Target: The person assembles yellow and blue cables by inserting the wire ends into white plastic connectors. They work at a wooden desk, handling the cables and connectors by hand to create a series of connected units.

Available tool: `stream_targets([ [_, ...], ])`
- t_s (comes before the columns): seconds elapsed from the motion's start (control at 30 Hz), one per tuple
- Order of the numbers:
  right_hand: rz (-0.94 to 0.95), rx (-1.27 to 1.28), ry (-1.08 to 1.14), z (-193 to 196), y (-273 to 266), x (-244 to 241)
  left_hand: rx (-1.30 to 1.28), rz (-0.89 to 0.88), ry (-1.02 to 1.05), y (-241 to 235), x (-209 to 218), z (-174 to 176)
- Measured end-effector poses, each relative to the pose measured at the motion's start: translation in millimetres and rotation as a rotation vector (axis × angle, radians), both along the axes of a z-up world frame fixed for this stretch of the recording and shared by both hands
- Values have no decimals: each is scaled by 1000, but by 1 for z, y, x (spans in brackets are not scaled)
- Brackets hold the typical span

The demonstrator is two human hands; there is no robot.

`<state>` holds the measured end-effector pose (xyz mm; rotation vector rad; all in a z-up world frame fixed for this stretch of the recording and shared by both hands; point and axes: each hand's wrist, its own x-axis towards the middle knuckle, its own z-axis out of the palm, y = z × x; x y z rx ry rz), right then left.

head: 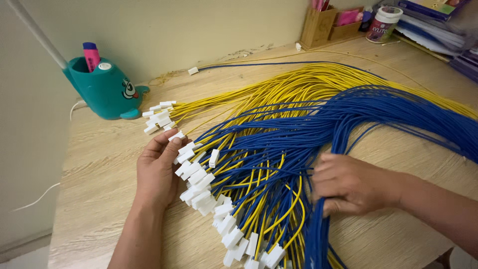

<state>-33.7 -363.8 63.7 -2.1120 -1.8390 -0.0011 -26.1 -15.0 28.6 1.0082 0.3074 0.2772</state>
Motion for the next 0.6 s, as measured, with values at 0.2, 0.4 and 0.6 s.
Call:
stream_targets([
  [0.2, 25, -123, 153, 11, 8, 13, 11, -35, -64, 8, 9, -18],
  [0.4, -70, -298, 182, 9, 10, 16, 48, -6, -13, 3, 3, -6],
  [0.6, -91, -268, 123, 9, 4, 5, 55, -10, -1, 3, 5, -7],
])
